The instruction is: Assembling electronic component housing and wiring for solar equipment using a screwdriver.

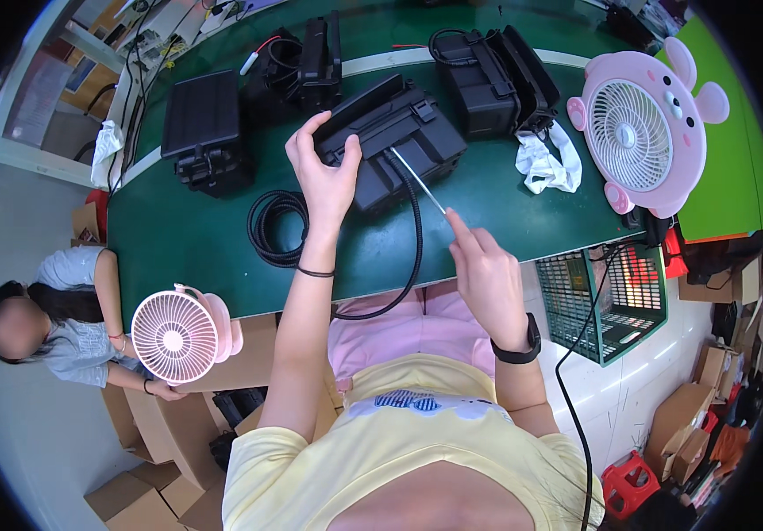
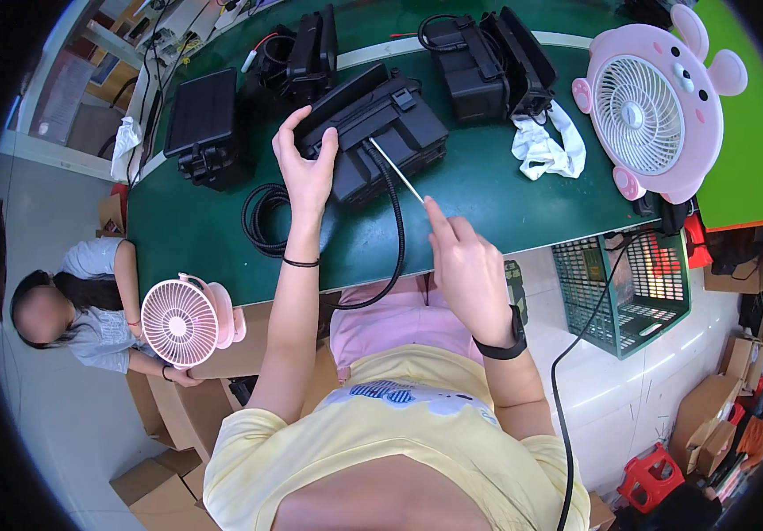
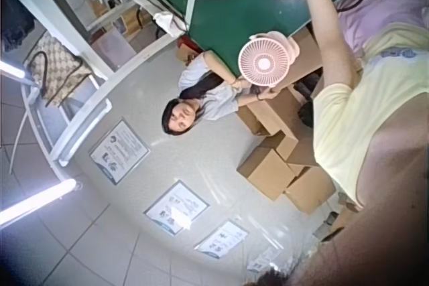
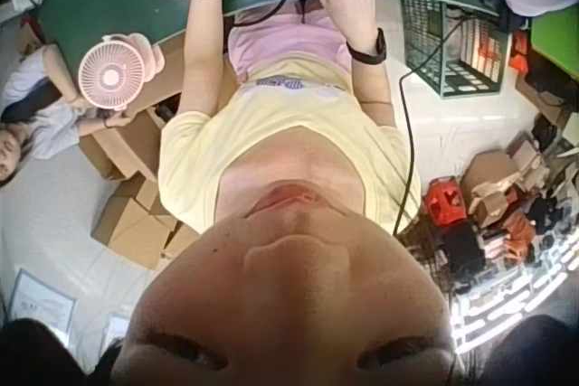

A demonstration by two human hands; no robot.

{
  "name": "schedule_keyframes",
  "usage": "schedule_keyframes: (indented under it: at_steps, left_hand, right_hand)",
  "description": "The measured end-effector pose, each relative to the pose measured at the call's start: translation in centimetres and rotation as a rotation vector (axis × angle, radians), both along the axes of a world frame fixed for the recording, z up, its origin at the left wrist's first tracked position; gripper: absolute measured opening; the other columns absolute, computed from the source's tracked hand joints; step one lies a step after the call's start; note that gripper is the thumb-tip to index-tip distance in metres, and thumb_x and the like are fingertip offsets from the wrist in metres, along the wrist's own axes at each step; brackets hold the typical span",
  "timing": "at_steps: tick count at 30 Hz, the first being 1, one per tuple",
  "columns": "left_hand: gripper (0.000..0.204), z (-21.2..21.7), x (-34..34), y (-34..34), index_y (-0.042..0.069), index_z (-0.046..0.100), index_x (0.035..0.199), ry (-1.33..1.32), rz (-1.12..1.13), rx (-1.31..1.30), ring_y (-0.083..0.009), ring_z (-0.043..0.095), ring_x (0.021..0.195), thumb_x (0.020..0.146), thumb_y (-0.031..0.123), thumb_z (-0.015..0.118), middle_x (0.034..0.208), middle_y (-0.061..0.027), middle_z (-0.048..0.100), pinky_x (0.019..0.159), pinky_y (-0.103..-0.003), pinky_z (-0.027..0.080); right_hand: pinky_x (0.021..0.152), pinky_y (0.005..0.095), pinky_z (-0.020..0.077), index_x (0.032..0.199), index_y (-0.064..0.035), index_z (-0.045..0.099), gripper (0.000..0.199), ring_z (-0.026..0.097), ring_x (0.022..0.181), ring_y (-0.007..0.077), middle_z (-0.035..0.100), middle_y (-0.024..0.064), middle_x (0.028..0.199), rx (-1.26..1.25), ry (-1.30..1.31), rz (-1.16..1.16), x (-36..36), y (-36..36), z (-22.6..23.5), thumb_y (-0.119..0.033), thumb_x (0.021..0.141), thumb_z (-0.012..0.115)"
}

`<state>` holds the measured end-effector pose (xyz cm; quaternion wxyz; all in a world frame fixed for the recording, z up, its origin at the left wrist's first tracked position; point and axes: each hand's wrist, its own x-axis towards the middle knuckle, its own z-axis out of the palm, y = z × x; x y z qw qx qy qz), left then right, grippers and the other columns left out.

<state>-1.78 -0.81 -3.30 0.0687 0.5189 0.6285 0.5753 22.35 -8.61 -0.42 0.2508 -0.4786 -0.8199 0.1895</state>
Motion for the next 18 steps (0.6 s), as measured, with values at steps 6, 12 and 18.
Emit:
schedule_keyframes:
  at_steps: [6, 12, 18]
  left_hand:
    - [0.044, -0.1, 0.3, -0.4, 0.009, 0.058, 0.120, 0.034, 0.017, 0.038, -0.0304, 0.046, 0.120, 0.080, 0.010, 0.075, 0.121, -0.0141, 0.049, 0.104, -0.039, 0.040]
    - [0.040, 0.3, 1.0, -0.6, 0.009, 0.058, 0.115, 0.034, 0.038, 0.075, -0.0306, 0.047, 0.118, 0.079, 0.009, 0.076, 0.118, -0.0141, 0.049, 0.102, -0.040, 0.041]
    - [0.038, 0.5, 1.8, -1.3, 0.008, 0.058, 0.113, 0.074, 0.108, 0.100, -0.0309, 0.047, 0.117, 0.079, 0.009, 0.076, 0.117, -0.0150, 0.048, 0.100, -0.039, 0.041]
  right_hand:
    - [0.062, 0.0408, 0.0560, 0.136, -0.0048, 0.055, 0.043, 0.067, 0.071, 0.0360, 0.065, 0.0168, 0.090, 0.199, -0.170, -0.097, 0.1, -0.1, 0.0, -0.006, 0.093, 0.060]
    - [0.061, 0.0413, 0.0544, 0.136, -0.0043, 0.055, 0.044, 0.066, 0.071, 0.0356, 0.065, 0.0159, 0.087, -0.071, 0.170, 0.081, 0.7, 0.1, -0.7, -0.007, 0.092, 0.062]
    - [0.057, 0.0426, 0.0526, 0.137, -0.0041, 0.055, 0.045, 0.065, 0.067, 0.0360, 0.063, 0.0160, 0.085, -0.018, 0.028, -0.010, 0.1, -2.4, 0.6, -0.010, 0.093, 0.063]
